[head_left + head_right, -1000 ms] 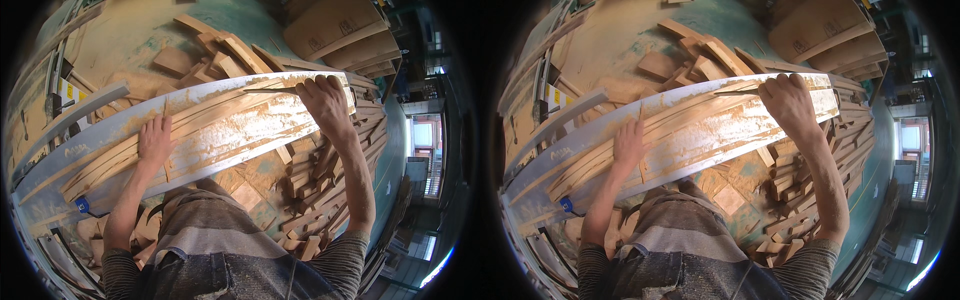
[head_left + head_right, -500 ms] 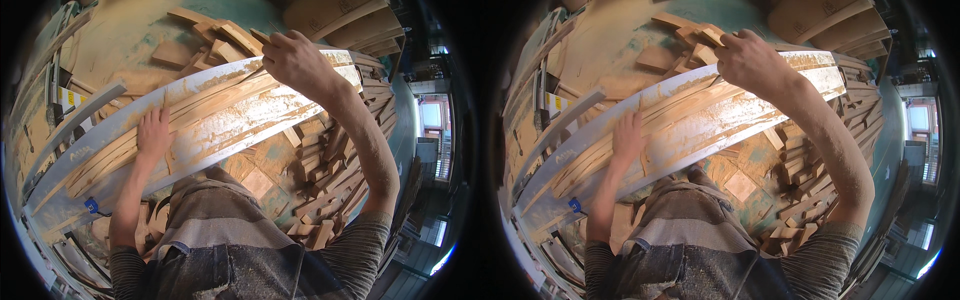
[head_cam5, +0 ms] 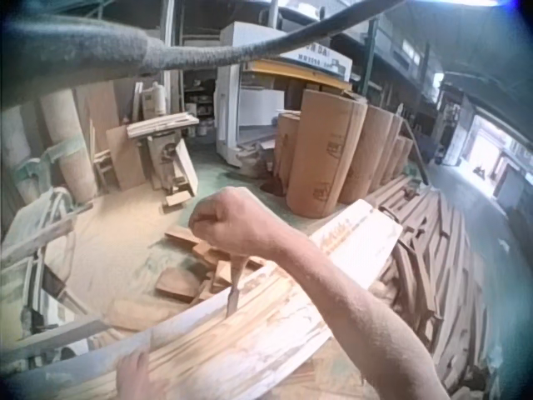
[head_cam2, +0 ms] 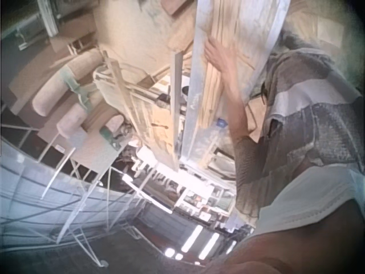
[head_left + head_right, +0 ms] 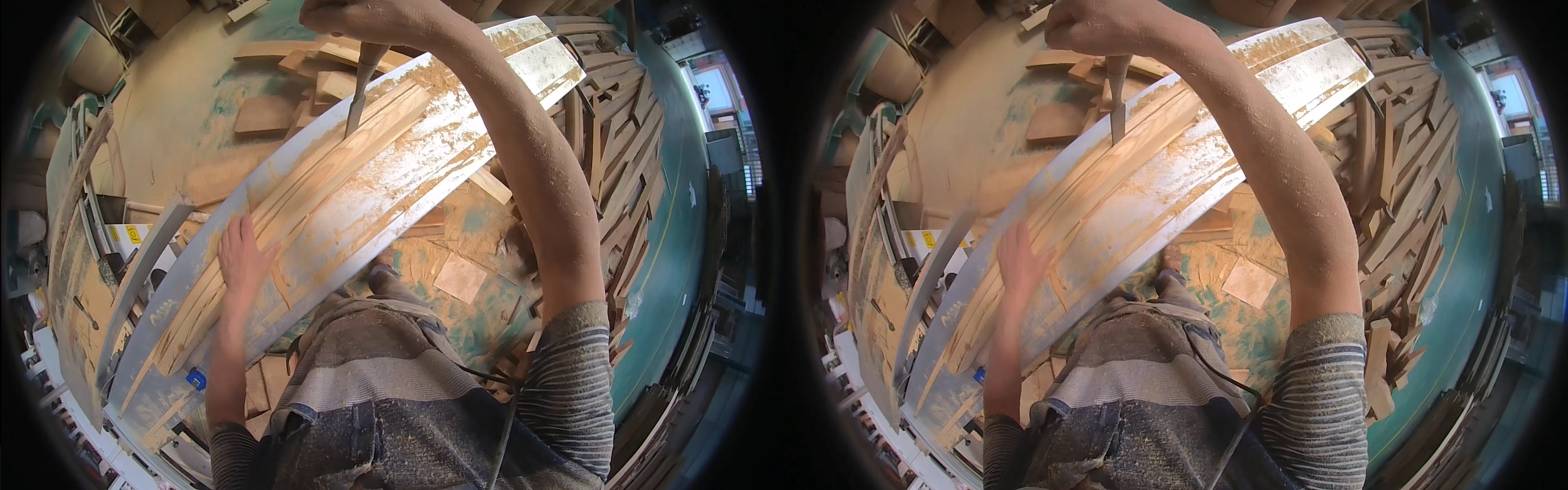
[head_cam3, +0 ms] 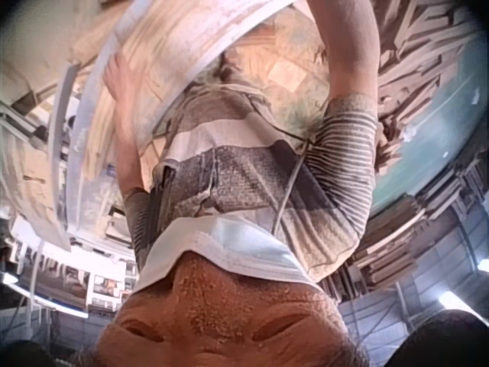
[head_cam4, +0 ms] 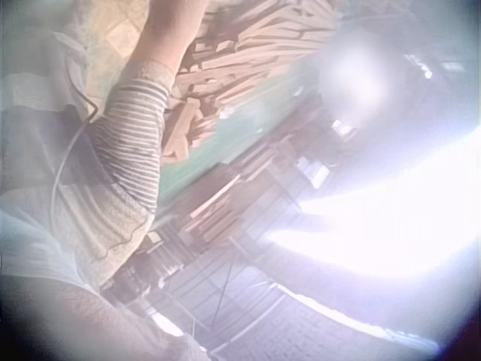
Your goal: The person measures a wooden plank with a tape measure, then uses a hammer and chisel to split the plank into two pieces on a table saw. The person then inspects the split pieces and places them aside.
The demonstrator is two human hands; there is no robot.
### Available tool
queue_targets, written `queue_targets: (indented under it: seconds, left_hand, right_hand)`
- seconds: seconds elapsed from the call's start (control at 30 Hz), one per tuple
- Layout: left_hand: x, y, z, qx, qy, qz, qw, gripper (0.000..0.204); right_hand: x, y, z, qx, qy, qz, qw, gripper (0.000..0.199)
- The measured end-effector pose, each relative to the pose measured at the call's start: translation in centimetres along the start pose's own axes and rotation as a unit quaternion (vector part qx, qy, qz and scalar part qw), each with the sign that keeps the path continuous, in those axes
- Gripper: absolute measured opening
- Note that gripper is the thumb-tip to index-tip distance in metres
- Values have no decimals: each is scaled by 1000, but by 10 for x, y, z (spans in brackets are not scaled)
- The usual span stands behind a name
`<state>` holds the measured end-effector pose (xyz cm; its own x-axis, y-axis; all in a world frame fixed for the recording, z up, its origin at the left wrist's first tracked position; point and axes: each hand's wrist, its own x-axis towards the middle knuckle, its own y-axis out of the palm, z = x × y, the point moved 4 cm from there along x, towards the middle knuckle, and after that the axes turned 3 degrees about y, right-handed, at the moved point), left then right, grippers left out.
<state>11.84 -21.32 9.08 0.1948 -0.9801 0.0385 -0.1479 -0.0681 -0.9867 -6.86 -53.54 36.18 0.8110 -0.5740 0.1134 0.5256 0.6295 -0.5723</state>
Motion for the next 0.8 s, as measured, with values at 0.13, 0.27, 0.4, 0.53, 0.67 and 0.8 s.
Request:
queue_targets:
  seconds: [0.13, 0.27, 0.4, 0.53, 0.67, 0.8]
  left_hand:
    - [4, 7, -10, 16, 6, -1, 1000, 83]
    - [-1, 7, -4, 22, -3, -18, 1000, 84]
    - [4, 2, -4, 19, -4, -17, 1000, 82]
    - [-2, 3, 3, 24, -10, -29, 999, 80]
    - [10, 6, -6, -8, -30, 26, 999, 83]
    - [11, -14, 2, -45, -34, 34, 998, 84]
  right_hand:
    - [-7, 0, -17, 30, -37, 29, 998, 25]
    - [9, 32, -3, -74, -108, -18, 991, 19]
    - [32, 32, 8, -336, -87, -167, 923, 13]
    - [63, 34, 7, -522, -91, -151, 834, 13]
    - [59, 31, -2, -530, -62, -144, 833, 14]
    - [67, 40, -2, -514, -47, -120, 848, 15]
